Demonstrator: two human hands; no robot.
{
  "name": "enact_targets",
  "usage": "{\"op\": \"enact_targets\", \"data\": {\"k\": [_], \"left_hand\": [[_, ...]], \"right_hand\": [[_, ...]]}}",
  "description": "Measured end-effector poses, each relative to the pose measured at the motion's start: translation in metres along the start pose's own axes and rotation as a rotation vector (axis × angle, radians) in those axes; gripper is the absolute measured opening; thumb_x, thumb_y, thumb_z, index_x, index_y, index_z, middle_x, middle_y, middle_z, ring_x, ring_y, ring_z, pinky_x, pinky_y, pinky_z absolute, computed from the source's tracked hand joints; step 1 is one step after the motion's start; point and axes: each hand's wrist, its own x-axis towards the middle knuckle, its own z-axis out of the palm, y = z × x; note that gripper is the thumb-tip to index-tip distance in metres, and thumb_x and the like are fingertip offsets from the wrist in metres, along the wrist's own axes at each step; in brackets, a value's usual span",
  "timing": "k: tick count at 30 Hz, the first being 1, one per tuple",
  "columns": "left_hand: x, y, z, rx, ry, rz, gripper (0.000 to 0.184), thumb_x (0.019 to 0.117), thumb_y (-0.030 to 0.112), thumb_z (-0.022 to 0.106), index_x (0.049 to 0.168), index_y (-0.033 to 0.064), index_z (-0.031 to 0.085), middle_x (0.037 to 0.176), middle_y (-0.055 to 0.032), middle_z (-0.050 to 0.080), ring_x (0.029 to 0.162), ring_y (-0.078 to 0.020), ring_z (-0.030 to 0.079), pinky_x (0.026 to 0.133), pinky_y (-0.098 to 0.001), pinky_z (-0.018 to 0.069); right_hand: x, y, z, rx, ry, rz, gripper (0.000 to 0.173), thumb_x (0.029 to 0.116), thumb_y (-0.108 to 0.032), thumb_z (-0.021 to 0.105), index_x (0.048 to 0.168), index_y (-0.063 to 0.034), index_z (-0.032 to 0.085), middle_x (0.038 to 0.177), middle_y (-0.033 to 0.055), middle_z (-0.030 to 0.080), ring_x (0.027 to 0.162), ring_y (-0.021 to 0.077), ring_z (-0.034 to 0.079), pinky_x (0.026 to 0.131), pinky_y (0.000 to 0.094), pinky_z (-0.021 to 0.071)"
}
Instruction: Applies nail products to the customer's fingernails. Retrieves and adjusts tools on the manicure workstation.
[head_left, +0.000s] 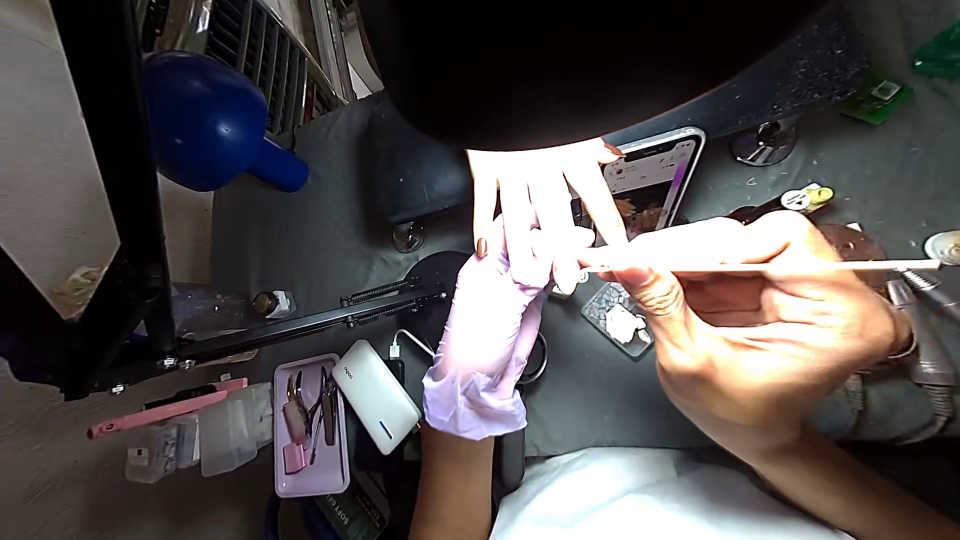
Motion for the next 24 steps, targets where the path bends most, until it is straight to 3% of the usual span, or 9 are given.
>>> {"op": "enact_targets", "data": {"k": [4, 14, 24], "left_hand": [[0.0000, 0.0000, 0.0019, 0.003, 0.000, 0.002, 0.033, 0.0987, -0.003, 0.046, 0.129, 0.0054, 0.057, 0.099, -0.0059, 0.068, 0.091, -0.0125, 0.068, 0.085, -0.0283, 0.0570], [-0.0001, -0.0006, 0.0030, -0.038, -0.026, 0.015, 0.023, 0.1007, 0.001, 0.048, 0.119, 0.0059, 0.060, 0.096, -0.0059, 0.068, 0.091, -0.0129, 0.068, 0.087, -0.0284, 0.0569], [-0.0003, 0.0018, 0.0041, 0.012, -0.002, -0.027, 0.031, 0.1003, -0.002, 0.045, 0.128, 0.0073, 0.057, 0.095, -0.0052, 0.067, 0.086, -0.0112, 0.066, 0.081, -0.0256, 0.0568]], "right_hand": [[-0.0016, 0.0013, 0.0000, -0.006, 0.003, 0.000, 0.018, 0.0866, -0.005, 0.079, 0.095, -0.0105, 0.064, 0.094, -0.0029, 0.076, 0.085, 0.0100, 0.075, 0.074, 0.0239, 0.0653], [-0.0020, 0.0024, 0.0034, 0.029, 0.046, 0.002, 0.018, 0.0866, -0.003, 0.079, 0.094, -0.0104, 0.063, 0.093, -0.0006, 0.077, 0.083, 0.0136, 0.077, 0.073, 0.0269, 0.0669], [-0.0021, 0.0026, 0.0041, 0.030, 0.054, -0.001, 0.017, 0.0861, -0.003, 0.079, 0.093, -0.0102, 0.065, 0.093, 0.0002, 0.078, 0.082, 0.0135, 0.077, 0.072, 0.0263, 0.0663]]}}
